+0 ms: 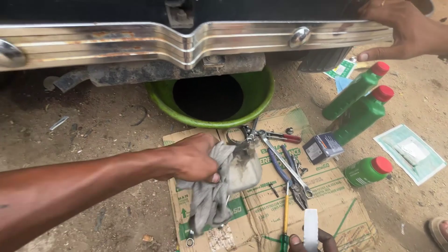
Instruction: Scraping gasket residue or buildup from the flange of a metal car engine housing using a scraper tool.
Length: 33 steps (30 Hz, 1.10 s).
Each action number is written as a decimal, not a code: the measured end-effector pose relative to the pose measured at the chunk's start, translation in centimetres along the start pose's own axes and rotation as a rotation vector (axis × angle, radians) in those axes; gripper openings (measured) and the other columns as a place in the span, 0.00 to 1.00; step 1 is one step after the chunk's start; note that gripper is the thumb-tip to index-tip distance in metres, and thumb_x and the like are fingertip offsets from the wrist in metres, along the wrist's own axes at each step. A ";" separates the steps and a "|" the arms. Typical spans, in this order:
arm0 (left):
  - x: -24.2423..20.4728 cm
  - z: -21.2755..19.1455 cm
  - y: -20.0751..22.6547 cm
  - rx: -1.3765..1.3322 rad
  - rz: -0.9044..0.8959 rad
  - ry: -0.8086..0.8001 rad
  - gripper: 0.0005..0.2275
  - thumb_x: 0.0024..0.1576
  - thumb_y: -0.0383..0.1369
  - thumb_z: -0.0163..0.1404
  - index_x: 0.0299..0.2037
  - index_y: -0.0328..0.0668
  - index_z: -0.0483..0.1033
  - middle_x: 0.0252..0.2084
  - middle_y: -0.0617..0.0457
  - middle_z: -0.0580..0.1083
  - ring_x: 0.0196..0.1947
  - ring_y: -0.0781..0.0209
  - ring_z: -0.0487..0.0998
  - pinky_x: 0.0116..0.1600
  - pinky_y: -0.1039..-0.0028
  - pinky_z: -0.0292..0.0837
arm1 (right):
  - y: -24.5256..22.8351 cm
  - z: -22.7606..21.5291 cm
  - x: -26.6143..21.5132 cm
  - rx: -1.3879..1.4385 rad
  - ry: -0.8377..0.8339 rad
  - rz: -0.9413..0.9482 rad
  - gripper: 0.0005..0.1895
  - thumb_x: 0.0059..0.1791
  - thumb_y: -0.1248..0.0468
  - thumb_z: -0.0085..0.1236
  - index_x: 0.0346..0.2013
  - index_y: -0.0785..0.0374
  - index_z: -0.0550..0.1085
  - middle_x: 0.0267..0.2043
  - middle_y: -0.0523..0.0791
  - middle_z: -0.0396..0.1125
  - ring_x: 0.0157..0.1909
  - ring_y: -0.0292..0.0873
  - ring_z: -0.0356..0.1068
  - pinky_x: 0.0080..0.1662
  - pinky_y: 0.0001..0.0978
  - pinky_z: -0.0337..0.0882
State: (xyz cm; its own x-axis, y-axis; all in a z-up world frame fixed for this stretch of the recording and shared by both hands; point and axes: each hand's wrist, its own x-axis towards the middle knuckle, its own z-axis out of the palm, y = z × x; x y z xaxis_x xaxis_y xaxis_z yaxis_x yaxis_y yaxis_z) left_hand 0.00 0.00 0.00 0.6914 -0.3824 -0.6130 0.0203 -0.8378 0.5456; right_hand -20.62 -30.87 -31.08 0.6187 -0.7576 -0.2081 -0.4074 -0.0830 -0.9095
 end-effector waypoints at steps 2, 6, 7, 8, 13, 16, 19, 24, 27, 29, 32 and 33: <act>-3.2 -1.1 -1.9 -0.085 -0.042 -0.041 0.19 0.53 0.29 0.59 0.55 0.38 0.73 0.53 0.44 0.77 0.55 0.54 0.78 0.64 0.61 0.69 | 6.4 -0.1 4.6 0.055 0.044 -0.169 0.30 0.43 0.66 0.69 0.55 0.68 0.64 0.26 0.58 0.73 0.26 0.48 0.75 0.34 0.42 0.77; -7.8 -0.1 -7.9 -0.212 -0.110 -0.111 0.23 0.49 0.24 0.58 0.57 0.48 0.77 0.52 0.51 0.80 0.58 0.59 0.79 0.68 0.60 0.66 | 6.9 -0.4 5.7 0.223 -0.499 -0.279 0.23 0.46 0.65 0.66 0.50 0.69 0.67 0.29 0.58 0.77 0.30 0.48 0.78 0.37 0.42 0.78; -8.8 0.4 -9.4 -0.212 -0.087 -0.138 0.22 0.48 0.25 0.59 0.55 0.47 0.78 0.48 0.52 0.82 0.55 0.61 0.82 0.68 0.63 0.68 | 2.7 -0.4 4.0 0.081 -0.623 -0.329 0.21 0.44 0.63 0.67 0.47 0.70 0.71 0.30 0.55 0.79 0.35 0.43 0.79 0.45 0.35 0.76; -9.1 1.4 -12.2 -0.221 -0.104 -0.128 0.22 0.48 0.25 0.59 0.55 0.47 0.78 0.48 0.52 0.82 0.55 0.61 0.82 0.68 0.63 0.68 | -0.2 -0.2 2.7 0.083 -0.645 -0.328 0.21 0.44 0.63 0.67 0.47 0.70 0.71 0.30 0.55 0.79 0.35 0.43 0.79 0.45 0.35 0.76; -10.5 5.5 -23.4 -0.502 0.037 -0.054 0.24 0.47 0.18 0.58 0.55 0.44 0.83 0.47 0.51 0.83 0.52 0.60 0.82 0.62 0.61 0.68 | -11.1 1.3 -1.0 -0.253 -0.711 -0.181 0.21 0.43 0.67 0.70 0.49 0.71 0.79 0.31 0.55 0.73 0.33 0.46 0.72 0.40 0.41 0.69; -11.9 5.2 -24.2 -0.554 -0.106 0.070 0.23 0.44 0.17 0.56 0.52 0.46 0.84 0.39 0.52 0.85 0.40 0.59 0.89 0.54 0.63 0.78 | -18.2 6.3 -5.8 -0.030 -0.622 0.145 0.16 0.48 0.68 0.63 0.48 0.75 0.77 0.35 0.53 0.71 0.30 0.44 0.64 0.33 0.39 0.64; -12.4 5.8 -25.9 -0.660 -0.065 0.279 0.22 0.42 0.15 0.56 0.49 0.41 0.83 0.34 0.48 0.86 0.36 0.57 0.86 0.50 0.61 0.80 | -22.7 12.7 -9.9 0.324 -0.738 0.227 0.13 0.52 0.63 0.57 0.45 0.71 0.74 0.37 0.45 0.69 0.32 0.36 0.64 0.33 0.29 0.69; -15.7 6.0 -26.3 -0.656 -0.274 0.539 0.22 0.42 0.17 0.60 0.49 0.45 0.82 0.37 0.52 0.85 0.41 0.60 0.86 0.57 0.62 0.76 | -26.5 20.9 -15.9 0.336 -0.877 0.254 0.09 0.53 0.60 0.55 0.41 0.63 0.72 0.35 0.43 0.66 0.32 0.36 0.65 0.36 0.27 0.71; -18.3 7.2 -27.6 -0.656 -0.257 0.565 0.21 0.40 0.18 0.61 0.46 0.41 0.82 0.37 0.51 0.85 0.44 0.61 0.86 0.61 0.63 0.72 | -26.2 23.7 -19.2 0.307 -0.974 0.229 0.07 0.51 0.64 0.57 0.41 0.62 0.72 0.36 0.42 0.69 0.34 0.34 0.67 0.38 0.25 0.73; -19.7 7.8 -28.4 -0.666 -0.247 0.567 0.20 0.39 0.19 0.62 0.44 0.39 0.82 0.37 0.50 0.85 0.43 0.59 0.87 0.61 0.63 0.71 | -25.7 25.1 -21.0 0.292 -1.043 0.195 0.07 0.50 0.67 0.59 0.41 0.63 0.73 0.37 0.42 0.70 0.35 0.34 0.69 0.40 0.24 0.73; -21.3 9.0 -29.3 -0.700 -0.261 0.608 0.25 0.39 0.18 0.61 0.50 0.44 0.79 0.39 0.53 0.84 0.44 0.61 0.86 0.61 0.64 0.70 | -24.7 26.3 -23.1 0.202 -1.114 0.174 0.09 0.50 0.66 0.59 0.41 0.67 0.74 0.36 0.44 0.71 0.35 0.36 0.69 0.39 0.26 0.75; -21.6 9.3 -29.7 -0.753 -0.274 0.624 0.23 0.39 0.18 0.59 0.48 0.42 0.79 0.37 0.51 0.84 0.42 0.60 0.86 0.58 0.64 0.75 | -24.4 26.6 -23.8 0.194 -1.124 0.196 0.09 0.49 0.66 0.59 0.41 0.68 0.73 0.35 0.45 0.71 0.35 0.37 0.70 0.39 0.27 0.75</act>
State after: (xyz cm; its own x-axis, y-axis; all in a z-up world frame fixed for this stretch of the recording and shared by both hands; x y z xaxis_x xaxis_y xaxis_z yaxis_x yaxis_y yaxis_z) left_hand -22.28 29.55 -8.28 0.8438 0.2382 -0.4809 0.5357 -0.3205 0.7812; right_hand -7.56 6.39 -13.49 0.8443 0.2646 -0.4659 -0.5128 0.1471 -0.8458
